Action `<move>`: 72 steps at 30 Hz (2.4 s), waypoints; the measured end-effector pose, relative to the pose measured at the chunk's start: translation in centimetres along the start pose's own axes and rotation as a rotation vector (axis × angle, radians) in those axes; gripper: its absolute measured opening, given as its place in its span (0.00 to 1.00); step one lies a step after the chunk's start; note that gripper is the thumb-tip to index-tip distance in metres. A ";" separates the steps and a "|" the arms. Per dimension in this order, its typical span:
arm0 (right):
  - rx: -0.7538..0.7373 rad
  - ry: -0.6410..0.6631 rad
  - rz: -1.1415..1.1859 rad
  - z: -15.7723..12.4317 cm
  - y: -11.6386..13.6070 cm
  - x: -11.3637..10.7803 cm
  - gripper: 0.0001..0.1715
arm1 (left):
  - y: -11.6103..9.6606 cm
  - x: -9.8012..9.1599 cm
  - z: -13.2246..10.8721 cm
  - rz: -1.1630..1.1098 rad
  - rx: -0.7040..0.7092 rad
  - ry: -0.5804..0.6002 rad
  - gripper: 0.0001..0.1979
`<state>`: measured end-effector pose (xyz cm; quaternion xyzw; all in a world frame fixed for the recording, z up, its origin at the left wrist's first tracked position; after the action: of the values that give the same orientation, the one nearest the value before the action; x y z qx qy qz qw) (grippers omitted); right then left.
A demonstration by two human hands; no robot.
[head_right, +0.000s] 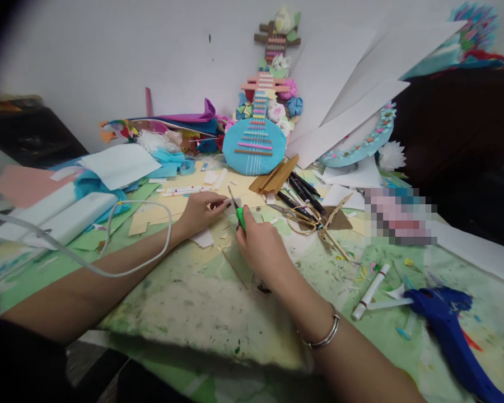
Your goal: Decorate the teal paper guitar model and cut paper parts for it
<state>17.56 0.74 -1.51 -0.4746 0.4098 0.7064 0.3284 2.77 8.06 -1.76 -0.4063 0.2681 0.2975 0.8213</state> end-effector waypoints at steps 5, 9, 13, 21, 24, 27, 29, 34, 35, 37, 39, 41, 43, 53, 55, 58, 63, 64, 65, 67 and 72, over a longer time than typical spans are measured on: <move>0.012 -0.028 0.097 0.1 -0.2 0.1 0.31 | -0.1 -0.1 0.0 -0.010 0.015 -0.003 0.11; 0.016 -0.029 0.137 0.1 -0.2 0.0 0.31 | -0.1 -0.1 0.1 -0.003 0.001 0.003 0.11; 0.026 -0.018 0.168 0.1 -0.2 0.0 0.30 | -0.1 -0.1 0.1 -0.016 -0.002 0.002 0.10; -0.022 -0.030 -0.022 0.2 0.0 0.4 0.31 | -0.2 -0.1 0.1 -0.046 0.013 -0.003 0.10; -0.026 -0.024 -0.119 0.3 0.1 0.5 0.31 | -0.2 -0.1 0.0 -0.044 0.013 -0.003 0.10; -0.021 -0.003 -0.145 0.3 0.2 0.6 0.32 | -0.3 -0.1 0.0 -0.039 0.013 -0.004 0.11; -0.020 0.004 -0.147 0.3 0.3 0.6 0.32 | -0.3 -0.1 0.0 -0.037 0.017 -0.010 0.10; -0.009 0.017 -0.148 0.2 0.4 0.6 0.32 | -0.3 0.0 0.0 -0.040 0.027 -0.014 0.10; -0.008 0.017 -0.149 0.2 0.4 0.6 0.32 | -0.3 0.0 0.0 -0.042 0.030 -0.016 0.10; -0.009 0.018 -0.158 0.2 0.4 0.6 0.32 | -0.3 0.0 0.0 -0.045 0.037 -0.019 0.11; -0.007 0.027 -0.171 0.2 0.5 0.6 0.32 | -0.3 -0.1 0.0 -0.048 0.044 -0.029 0.11; -0.007 0.042 -0.180 0.3 0.5 0.6 0.32 | -0.3 -0.1 -0.1 -0.045 0.051 -0.040 0.10; -0.007 0.057 -0.188 0.3 0.5 0.7 0.32 | -0.3 -0.1 -0.1 -0.040 0.057 -0.042 0.11; 0.031 0.100 -0.191 0.3 0.6 0.7 0.32 | -0.4 -0.1 -0.1 -0.035 0.068 -0.046 0.10; 0.035 0.109 -0.191 0.3 0.6 0.7 0.32 | -0.5 -0.1 -0.1 -0.029 0.070 -0.048 0.10; 0.040 0.123 -0.189 0.4 0.7 0.7 0.32 | -0.5 -0.1 -0.1 -0.024 0.068 -0.048 0.10; 0.036 0.135 -0.183 0.4 0.7 0.7 0.32 | -0.5 -0.2 -0.1 -0.024 0.061 -0.051 0.09; 0.030 0.136 -0.181 0.4 0.7 0.7 0.32 | -0.5 -0.2 -0.1 -0.024 0.058 -0.051 0.09; 0.025 0.138 -0.180 0.4 0.8 0.6 0.32 | -0.5 -0.2 -0.1 -0.023 0.056 -0.051 0.09; 0.022 0.140 -0.178 0.5 0.8 0.6 0.32 | -0.5 -0.2 -0.1 -0.023 0.051 -0.050 0.10; 0.028 0.150 -0.176 0.4 0.9 0.5 0.32 | -0.3 -0.1 -0.1 -0.025 0.042 -0.046 0.10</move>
<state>16.48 0.78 -1.69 -0.5557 0.3998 0.6316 0.3639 2.92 7.80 -1.53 -0.3853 0.2505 0.2908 0.8391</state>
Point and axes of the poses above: each hand's wrist, its own z-axis towards the middle knuckle, its own x-axis out of the palm, y = z × x, the point moved 6 cm from there along z, towards the middle knuckle, and after that the axes turned 12 degrees about -x, right-handed, at the moved point
